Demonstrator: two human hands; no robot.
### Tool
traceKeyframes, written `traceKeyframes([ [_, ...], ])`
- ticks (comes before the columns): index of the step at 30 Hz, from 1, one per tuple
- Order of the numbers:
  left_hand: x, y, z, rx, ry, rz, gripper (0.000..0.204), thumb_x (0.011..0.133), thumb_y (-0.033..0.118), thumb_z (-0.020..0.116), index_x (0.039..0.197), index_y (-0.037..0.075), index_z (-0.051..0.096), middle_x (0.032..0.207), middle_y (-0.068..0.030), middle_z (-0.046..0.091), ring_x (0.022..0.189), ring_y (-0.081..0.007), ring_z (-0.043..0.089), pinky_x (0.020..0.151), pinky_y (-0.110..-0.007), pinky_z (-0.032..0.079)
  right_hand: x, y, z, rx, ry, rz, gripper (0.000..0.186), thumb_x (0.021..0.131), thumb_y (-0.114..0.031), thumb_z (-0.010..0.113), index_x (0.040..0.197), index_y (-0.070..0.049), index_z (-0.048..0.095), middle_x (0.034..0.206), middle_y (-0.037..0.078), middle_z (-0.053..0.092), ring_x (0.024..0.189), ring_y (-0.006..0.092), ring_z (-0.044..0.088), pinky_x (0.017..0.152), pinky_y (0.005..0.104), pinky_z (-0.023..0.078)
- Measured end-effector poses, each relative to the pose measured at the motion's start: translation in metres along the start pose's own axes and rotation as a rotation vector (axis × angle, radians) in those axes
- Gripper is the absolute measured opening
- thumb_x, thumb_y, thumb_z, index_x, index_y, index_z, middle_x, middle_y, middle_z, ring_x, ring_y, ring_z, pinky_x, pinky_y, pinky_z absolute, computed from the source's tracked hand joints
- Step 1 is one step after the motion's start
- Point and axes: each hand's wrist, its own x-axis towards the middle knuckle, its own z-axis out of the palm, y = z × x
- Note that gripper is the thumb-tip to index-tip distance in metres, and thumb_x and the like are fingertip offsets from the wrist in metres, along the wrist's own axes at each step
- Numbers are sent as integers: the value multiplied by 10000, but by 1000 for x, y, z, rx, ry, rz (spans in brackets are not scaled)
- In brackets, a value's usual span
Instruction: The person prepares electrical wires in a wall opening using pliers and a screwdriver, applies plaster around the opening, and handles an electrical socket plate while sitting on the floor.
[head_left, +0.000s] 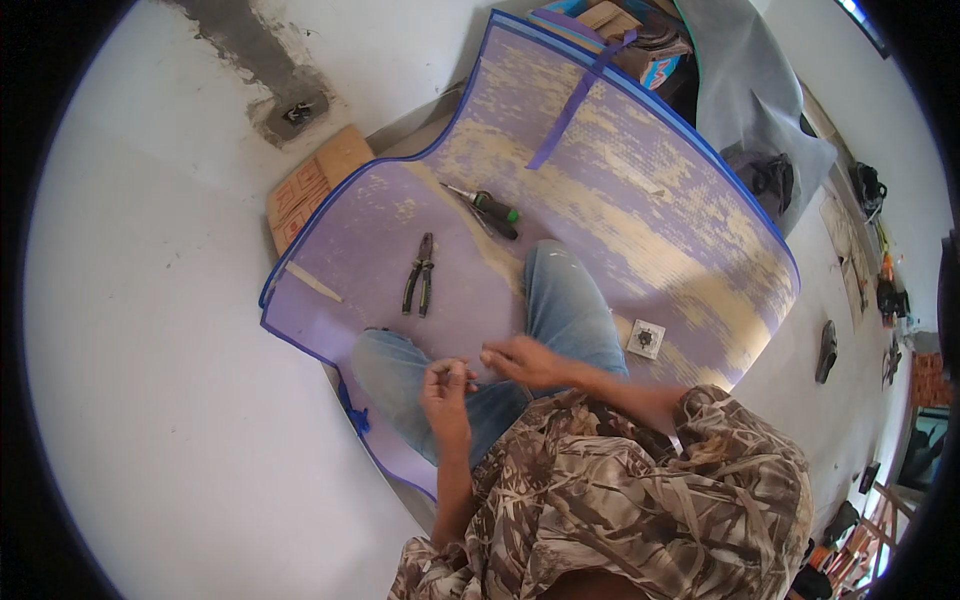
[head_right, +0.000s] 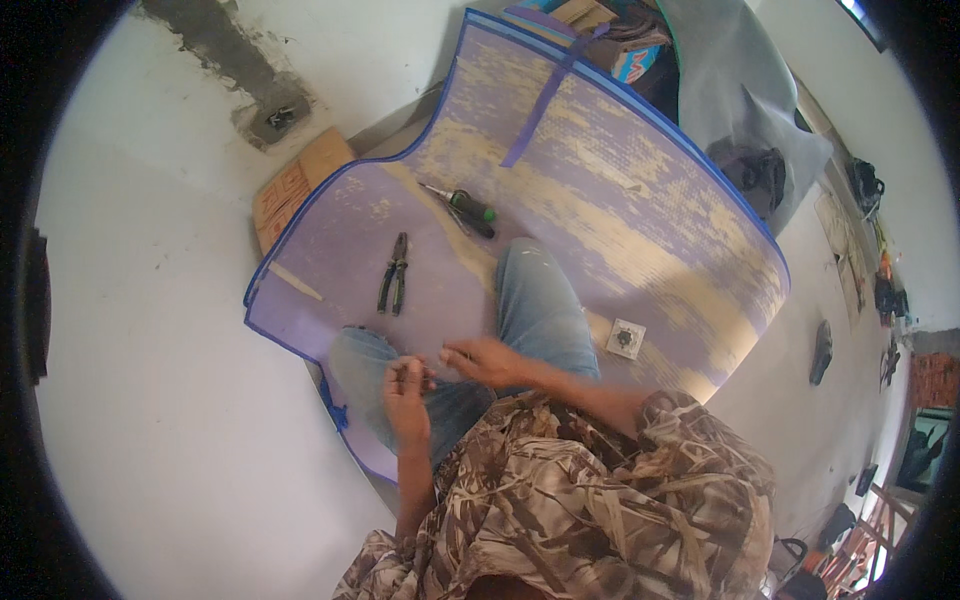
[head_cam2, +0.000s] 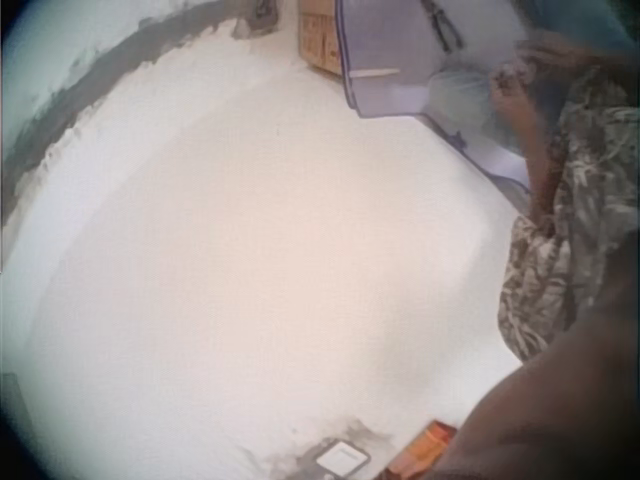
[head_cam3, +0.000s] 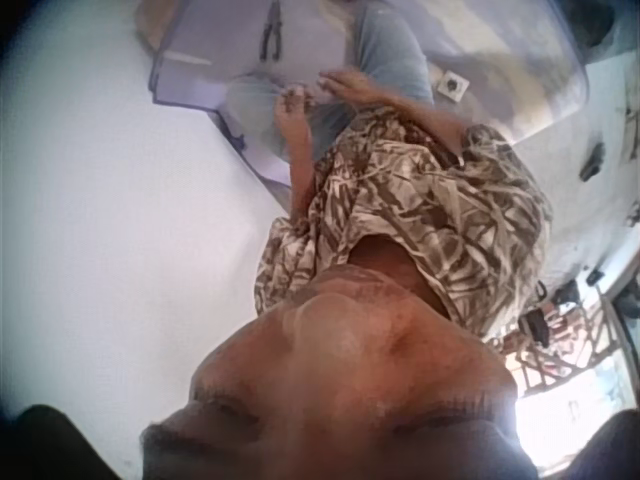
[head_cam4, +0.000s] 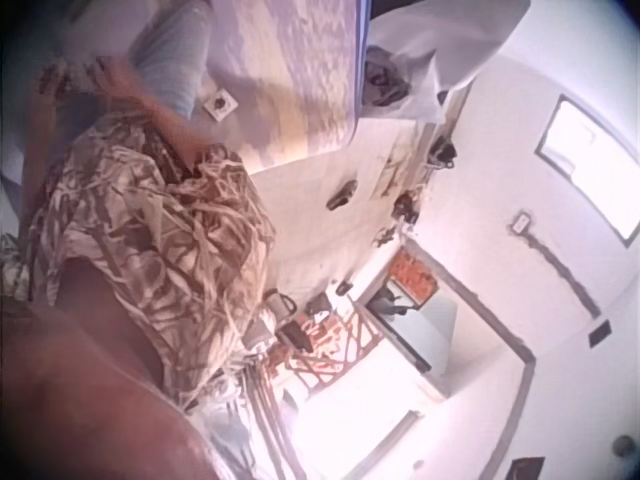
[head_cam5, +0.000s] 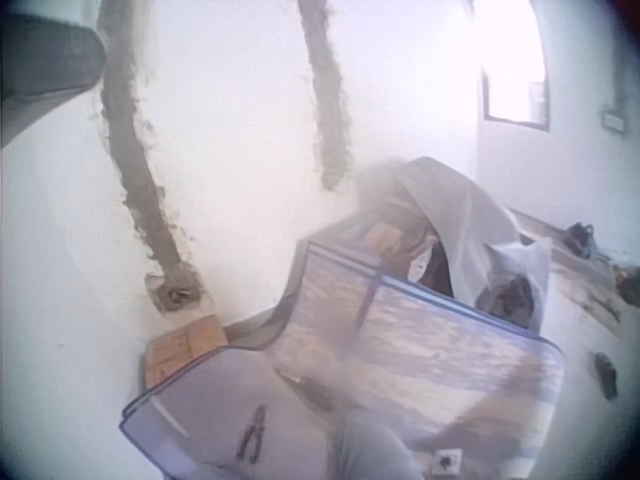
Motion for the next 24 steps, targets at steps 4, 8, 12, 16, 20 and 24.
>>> traceKeyframes([
  [4, 7, 13, -21, -13, 131, -10, 130, 940, 111, 658, 1026, 50, 581, 890, -57, 652, 694, -106, 589, 614, -252, 484, 82, 84, -62, -435, 299, 29, 151, 879, -193, 597, 964, -78, 648, 883, 168, 684, 865, 373, 655, 721, 480, 506],
  [8, -6, 1, -43, 90, 129, -70, 197, 919, 138, 696, 1015, 63, 541, 900, -67, 632, 726, -127, 564, 651, -261, 468, 146, 189, -132, -842, 102, 70, 157, 835, -125, 608, 951, -123, 715, 939, 114, 718, 912, 341, 681, 762, 461, 542],
  [12, -29, -2, -41, 40, 263, -170, 139, 926, 64, 663, 999, 63, 544, 885, -84, 653, 694, -119, 586, 621, -250, 487, 194, 214, -139, -1162, -272, 149, 165, 835, -146, 616, 926, -120, 751, 963, 95, 734, 910, 318, 702, 749, 445, 564],
  [16, -42, 9, -31, 48, 344, -260, 152, 925, 75, 668, 1036, 38, 570, 890, -82, 655, 711, -121, 592, 634, -251, 492, 211, 226, -132, -1396, -406, -39, 152, 823, -147, 617, 853, -113, 761, 906, 84, 742, 862, 290, 719, 700, 439, 578],
  [20, -30, -4, -23, 25, 302, -351, 211, 938, 110, 661, 1107, 2, 598, 907, -77, 657, 722, -125, 603, 639, -256, 497, 214, 252, -136, -1420, -386, -118, 142, 816, -145, 612, 824, -132, 753, 885, 68, 741, 848, 276, 718, 686, 419, 574],
  [24, -17, 16, 3, 52, 283, -459, 239, 960, 133, 635, 1158, 8, 588, 966, -68, 624, 787, -132, 583, 692, -262, 485, 210, 273, -143, -1356, -386, -146, 119, 811, -142, 614, 798, -126, 731, 855, 76, 728, 837, 286, 710, 678, 433, 564],
])
